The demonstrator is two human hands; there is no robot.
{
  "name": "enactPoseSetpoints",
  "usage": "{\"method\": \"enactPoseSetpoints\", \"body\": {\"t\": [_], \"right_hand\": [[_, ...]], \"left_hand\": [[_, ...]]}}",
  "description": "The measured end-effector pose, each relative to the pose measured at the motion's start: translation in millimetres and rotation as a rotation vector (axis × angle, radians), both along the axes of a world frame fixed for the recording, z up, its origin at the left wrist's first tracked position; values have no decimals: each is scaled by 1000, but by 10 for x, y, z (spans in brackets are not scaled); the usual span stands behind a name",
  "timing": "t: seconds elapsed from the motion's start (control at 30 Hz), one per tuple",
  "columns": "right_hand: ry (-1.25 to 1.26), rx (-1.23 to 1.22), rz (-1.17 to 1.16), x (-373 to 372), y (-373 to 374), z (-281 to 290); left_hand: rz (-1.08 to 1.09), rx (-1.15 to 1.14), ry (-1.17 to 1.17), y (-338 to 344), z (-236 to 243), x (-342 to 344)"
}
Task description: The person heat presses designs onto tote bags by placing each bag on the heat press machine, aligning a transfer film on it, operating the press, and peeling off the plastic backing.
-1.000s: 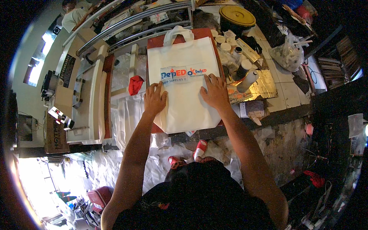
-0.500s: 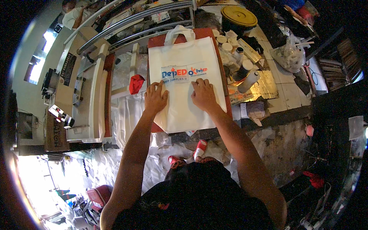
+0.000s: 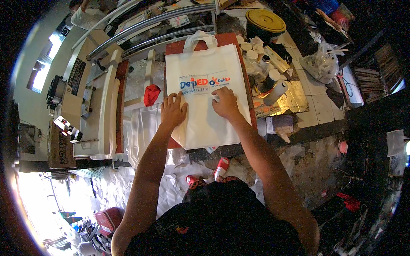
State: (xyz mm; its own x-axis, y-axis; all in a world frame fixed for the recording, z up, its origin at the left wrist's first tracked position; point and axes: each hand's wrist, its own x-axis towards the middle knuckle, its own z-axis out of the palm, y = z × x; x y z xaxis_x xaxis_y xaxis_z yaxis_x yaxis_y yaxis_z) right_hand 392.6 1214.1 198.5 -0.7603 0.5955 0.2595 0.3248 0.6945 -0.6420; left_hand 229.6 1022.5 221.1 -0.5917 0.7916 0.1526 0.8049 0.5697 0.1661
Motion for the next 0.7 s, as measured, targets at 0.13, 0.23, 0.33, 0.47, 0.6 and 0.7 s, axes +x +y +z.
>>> {"method": "enactPoseSetpoints", "body": {"t": [0.13, 0.23, 0.33, 0.47, 0.6, 0.7], "right_hand": [[-64, 126, -75, -73, -172, 158], [-165, 183, -115, -132, -217, 197], [-211, 184, -126, -226, -183, 120], [-198, 276, -165, -282, -127, -14], [-269, 100, -20, -201, -73, -15], [-71, -452, 639, 315, -731, 575]], "left_hand": [[-15, 16, 18, -2, -35, -21], [-24, 14, 18, 3, -44, -30], [-32, 15, 32, 10, -21, -20], [-28, 9, 60, 54, 1, 8], [-48, 31, 51, 82, -72, 24], [-32, 25, 98, -55, -98, -54]]}}
